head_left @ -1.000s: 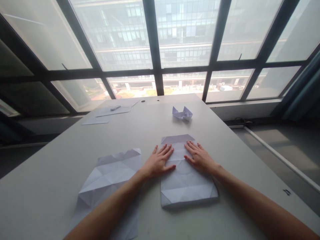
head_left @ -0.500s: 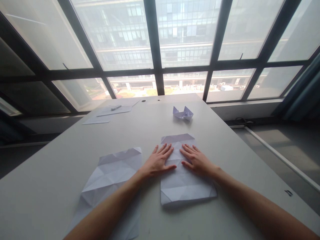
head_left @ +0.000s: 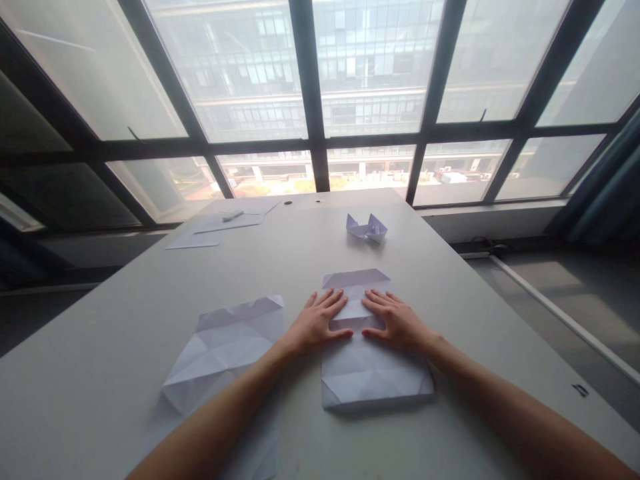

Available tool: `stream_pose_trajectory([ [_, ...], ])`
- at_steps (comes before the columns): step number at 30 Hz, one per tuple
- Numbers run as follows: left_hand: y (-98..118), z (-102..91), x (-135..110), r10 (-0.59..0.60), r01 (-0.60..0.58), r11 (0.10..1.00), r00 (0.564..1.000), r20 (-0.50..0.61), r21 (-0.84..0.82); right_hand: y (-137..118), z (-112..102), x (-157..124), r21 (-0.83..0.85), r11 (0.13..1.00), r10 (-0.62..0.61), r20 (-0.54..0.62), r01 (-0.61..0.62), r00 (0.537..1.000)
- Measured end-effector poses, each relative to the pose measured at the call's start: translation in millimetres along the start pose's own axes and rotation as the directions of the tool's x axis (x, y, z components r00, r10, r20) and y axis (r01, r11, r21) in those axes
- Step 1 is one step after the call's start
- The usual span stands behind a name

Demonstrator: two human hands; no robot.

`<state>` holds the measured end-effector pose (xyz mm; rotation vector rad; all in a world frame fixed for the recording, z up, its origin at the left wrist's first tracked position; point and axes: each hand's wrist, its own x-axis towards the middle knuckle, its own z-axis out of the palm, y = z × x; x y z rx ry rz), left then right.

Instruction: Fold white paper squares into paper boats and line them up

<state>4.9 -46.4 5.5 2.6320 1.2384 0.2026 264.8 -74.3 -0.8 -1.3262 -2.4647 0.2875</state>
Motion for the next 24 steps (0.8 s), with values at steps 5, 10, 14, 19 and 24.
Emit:
stream_pose_trajectory([
  [5, -1.6, 1.5, 0.5, -0.007, 0.005, 0.999, 0.999, -0.051, -0.034, 2.1, -0.4, 0.2, 0.001, 1.0, 0.01, -0.056, -0.01, 0.998],
  [10, -3.1, 3.0, 1.3, -0.012, 0.008, 0.999, 0.997, -0.071, -0.052, 5.6, -2.1, -0.5, 0.02, 1.0, 0.012, -0.089, -0.011, 0.996],
  [14, -4.0, 3.4, 1.4, -0.009, 0.004, 0.998, 0.996, -0.086, -0.06, 4.6, -4.2, -0.5, 0.033, 0.999, 0.012, -0.102, -0.009, 0.995],
  [19, -5.2, 4.4, 1.9, -0.009, 0.002, 0.997, 0.995, -0.104, -0.072, 2.5, -7.3, -1.3, 0.03, 0.999, 0.021, -0.108, -0.018, 0.994],
  [24, -6.4, 5.5, 2.5, 0.005, -0.017, 0.995, 0.992, -0.129, -0.094, 7.6, -6.1, -0.9, 0.044, 0.999, -0.024, -0.157, 0.032, 0.987],
])
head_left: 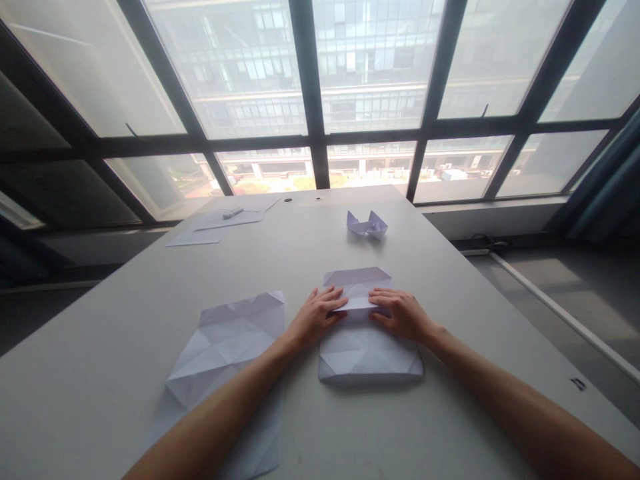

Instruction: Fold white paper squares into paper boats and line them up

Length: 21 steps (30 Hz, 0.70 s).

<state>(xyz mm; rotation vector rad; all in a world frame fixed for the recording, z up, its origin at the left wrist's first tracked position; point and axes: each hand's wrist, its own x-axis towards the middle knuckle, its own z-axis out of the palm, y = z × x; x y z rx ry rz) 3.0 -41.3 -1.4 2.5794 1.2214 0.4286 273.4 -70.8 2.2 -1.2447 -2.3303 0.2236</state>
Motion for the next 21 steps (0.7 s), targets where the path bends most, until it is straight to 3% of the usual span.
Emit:
stream_pose_trajectory([
  [6, -3, 1.0, 0, 0.012, -0.017, 0.996, 0.998, -0.06, -0.09, 15, 4, 1, 0.135, 0.984, 0.142, -0.177, -0.118, 0.974],
  [13, -7, 3.9, -1, -0.07, 0.002, 0.959, 0.971, -0.23, -0.284, 30, 10, 3, 0.437, 0.881, 0.291, -0.2, -0.181, 0.936],
  [18, -7, 4.0, -2, -0.171, -0.027, 0.901, 0.895, -0.412, -0.432, 27, 7, 7, 0.542, 0.829, 0.36, -0.328, -0.138, 0.873],
  [21, -4, 2.5, -1, -0.144, -0.123, 0.886, 0.843, -0.517, -0.447, 18, 4, 7, 0.638, 0.762, 0.433, -0.376, -0.111, 0.819],
])
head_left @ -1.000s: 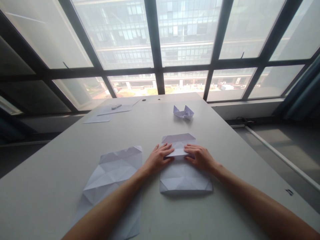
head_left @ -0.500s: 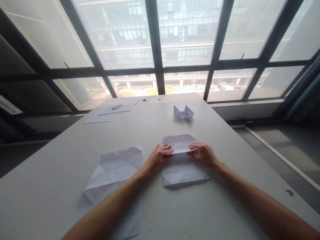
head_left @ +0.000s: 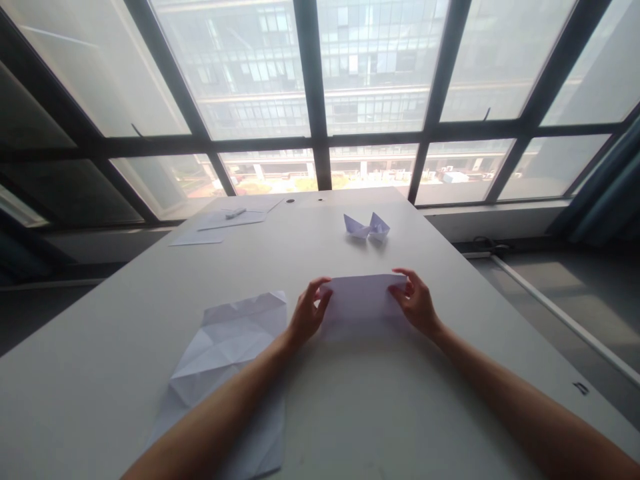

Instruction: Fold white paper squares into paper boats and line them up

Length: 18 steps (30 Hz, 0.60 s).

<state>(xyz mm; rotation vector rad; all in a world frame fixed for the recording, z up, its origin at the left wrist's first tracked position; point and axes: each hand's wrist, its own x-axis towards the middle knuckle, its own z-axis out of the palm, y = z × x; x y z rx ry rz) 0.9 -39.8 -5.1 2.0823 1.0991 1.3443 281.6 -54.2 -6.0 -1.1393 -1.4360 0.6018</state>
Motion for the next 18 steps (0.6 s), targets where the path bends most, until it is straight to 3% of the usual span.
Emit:
stream_pose_trajectory([
  [3, 8, 1.9, 1, 0.092, -0.092, 0.995, 0.996, 0.003, 0.034, -8, 3, -4, 0.136, 0.99, 0.052, -0.024, -0.048, 0.998],
  [9, 14, 3.0, -2, 0.05, -0.06, 0.99, 0.995, 0.082, 0.126, -9, 6, -2, 0.235, 0.964, 0.14, -0.046, -0.125, 0.989],
  [13, 11, 5.6, 0, -0.037, 0.03, 0.996, 0.996, 0.087, 0.083, 1, 5, 2, 0.124, 0.982, 0.149, -0.073, -0.139, 0.986],
  [18, 14, 7.4, 1, -0.153, 0.153, 0.987, 0.988, 0.005, -0.047, 12, 3, 3, -0.05, 0.985, 0.161, -0.072, -0.165, 0.984],
])
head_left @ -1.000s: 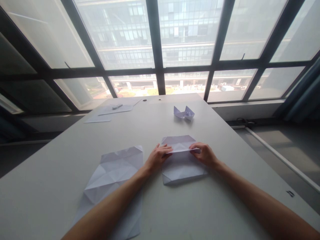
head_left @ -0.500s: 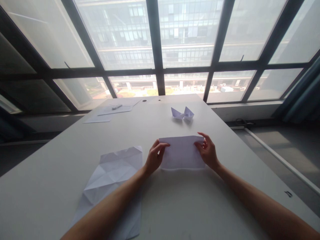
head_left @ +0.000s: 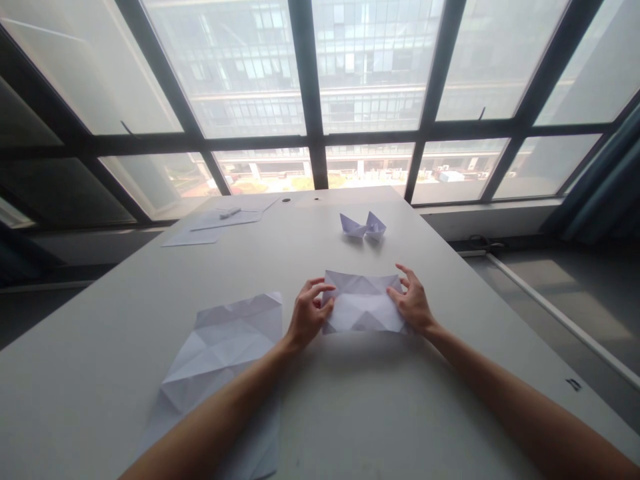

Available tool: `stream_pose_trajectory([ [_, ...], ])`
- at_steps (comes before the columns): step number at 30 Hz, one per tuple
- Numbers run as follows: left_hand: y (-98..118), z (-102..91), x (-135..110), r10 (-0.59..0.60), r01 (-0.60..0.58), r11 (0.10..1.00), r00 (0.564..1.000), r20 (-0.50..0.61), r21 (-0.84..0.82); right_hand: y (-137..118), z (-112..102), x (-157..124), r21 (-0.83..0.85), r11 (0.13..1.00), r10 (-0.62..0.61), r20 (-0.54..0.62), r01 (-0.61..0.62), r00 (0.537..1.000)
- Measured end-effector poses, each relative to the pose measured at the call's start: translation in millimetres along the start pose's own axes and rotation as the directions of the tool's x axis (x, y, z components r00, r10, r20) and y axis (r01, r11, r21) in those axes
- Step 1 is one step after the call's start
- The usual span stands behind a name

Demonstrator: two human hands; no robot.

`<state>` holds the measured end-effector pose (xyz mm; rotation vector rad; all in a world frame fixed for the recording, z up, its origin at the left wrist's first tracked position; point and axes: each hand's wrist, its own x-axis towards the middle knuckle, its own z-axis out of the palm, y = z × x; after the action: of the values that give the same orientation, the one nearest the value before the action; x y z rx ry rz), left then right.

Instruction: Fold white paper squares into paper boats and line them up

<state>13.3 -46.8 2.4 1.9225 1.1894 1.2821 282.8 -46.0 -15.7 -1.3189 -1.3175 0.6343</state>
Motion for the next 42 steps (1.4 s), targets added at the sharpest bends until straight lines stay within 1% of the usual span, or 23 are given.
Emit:
stream_pose_trajectory([
  [2, 2, -0.9, 1, -0.039, 0.04, 0.997, 0.999, 0.016, -0.061, 3, 0, 0, -0.009, 1.0, 0.024, 0.007, -0.024, 1.0],
  [4, 4, -1.4, 1, -0.073, 0.08, 0.99, 0.995, 0.066, -0.112, 6, 0, 0, -0.008, 0.999, 0.036, -0.001, -0.036, 0.999],
  [7, 2, -0.3, 2, -0.109, 0.125, 0.982, 0.988, 0.112, -0.144, 8, -1, 1, -0.035, 0.999, 0.029, -0.033, -0.03, 0.999],
  [10, -1, 1.6, 3, -0.129, 0.139, 0.983, 0.988, 0.089, -0.116, 5, -2, 2, -0.085, 0.996, 0.01, -0.079, -0.016, 0.997],
  [12, -5, 1.9, 3, -0.144, 0.147, 0.986, 0.988, 0.048, -0.083, 0, -2, 1, -0.06, 0.997, 0.043, -0.103, -0.049, 0.994],
  [13, -6, 1.8, 4, -0.152, 0.153, 0.986, 0.988, 0.019, -0.066, -3, -2, 0, -0.024, 0.997, 0.07, -0.098, -0.073, 0.993],
  [15, -9, 1.5, 4, -0.163, 0.162, 0.986, 0.986, -0.046, -0.038, -8, -1, -2, 0.036, 0.994, 0.101, -0.05, -0.099, 0.994],
  [17, -11, 1.8, 3, -0.157, 0.157, 0.988, 0.984, -0.085, -0.006, -9, 1, -5, 0.024, 0.998, 0.066, 0.012, -0.066, 0.998],
  [19, -11, 3.0, 1, -0.119, 0.125, 0.99, 0.989, -0.085, 0.071, -6, 2, -7, -0.044, 0.999, -0.004, 0.058, 0.006, 0.998],
  [20, -10, 3.8, -1, -0.08, 0.09, 0.987, 0.994, -0.073, 0.135, -3, 3, -8, -0.084, 0.996, -0.035, 0.076, 0.042, 0.996],
  [23, -5, 5.7, -5, 0.085, -0.082, 0.927, 0.996, 0.008, 0.367, 6, 4, -8, -0.191, 0.972, -0.115, 0.122, 0.137, 0.986],
  [25, -2, 5.9, -6, 0.164, -0.196, 0.876, 0.98, 0.11, 0.442, 6, 4, -8, -0.238, 0.945, -0.186, 0.169, 0.224, 0.968],
  [26, -2, 5.7, -7, 0.18, -0.239, 0.857, 0.969, 0.17, 0.456, 5, 4, -9, -0.257, 0.928, -0.222, 0.198, 0.269, 0.955],
  [28, -2, 4.9, -7, 0.168, -0.3, 0.837, 0.937, 0.306, 0.458, -1, 4, -12, -0.324, 0.886, -0.262, 0.238, 0.331, 0.935],
  [29, -2, 4.5, -6, 0.147, -0.321, 0.831, 0.915, 0.377, 0.454, -5, 3, -14, -0.382, 0.858, -0.264, 0.243, 0.342, 0.933],
  [32, -4, 3.9, -7, 0.082, -0.368, 0.815, 0.838, 0.539, 0.448, -18, 3, -22, -0.591, 0.725, -0.262, 0.239, 0.354, 0.935],
  [34, -4, 3.9, -7, 0.063, -0.395, 0.798, 0.807, 0.588, 0.456, -24, 4, -26, -0.632, 0.658, -0.275, 0.304, 0.409, 0.912],
  [35, -3, 3.8, -7, 0.064, -0.406, 0.79, 0.799, 0.598, 0.459, -26, 6, -28, -0.615, 0.646, -0.277, 0.363, 0.453, 0.889],
  [37, -2, 3.6, -7, 0.075, -0.426, 0.782, 0.789, 0.61, 0.455, -27, 10, -31, -0.546, 0.642, -0.258, 0.508, 0.539, 0.822],
  [39, -1, 3.1, -7, 0.083, -0.435, 0.781, 0.784, 0.616, 0.448, -25, 14, -33, -0.493, 0.639, -0.203, 0.633, 0.591, 0.748],
  [40, -1, 2.8, -7, 0.082, -0.435, 0.781, 0.782, 0.618, 0.448, -23, 16, -34, -0.484, 0.634, -0.17, 0.674, 0.603, 0.719],
  [41, 0, 2.7, -7, 0.078, -0.433, 0.782, 0.782, 0.618, 0.449, -22, 16, -34, -0.485, 0.628, -0.139, 0.699, 0.608, 0.702],
  [42, 0, 2.7, -7, 0.074, -0.429, 0.783, 0.783, 0.617, 0.45, -20, 17, -34, -0.497, 0.623, -0.112, 0.709, 0.605, 0.697],
])
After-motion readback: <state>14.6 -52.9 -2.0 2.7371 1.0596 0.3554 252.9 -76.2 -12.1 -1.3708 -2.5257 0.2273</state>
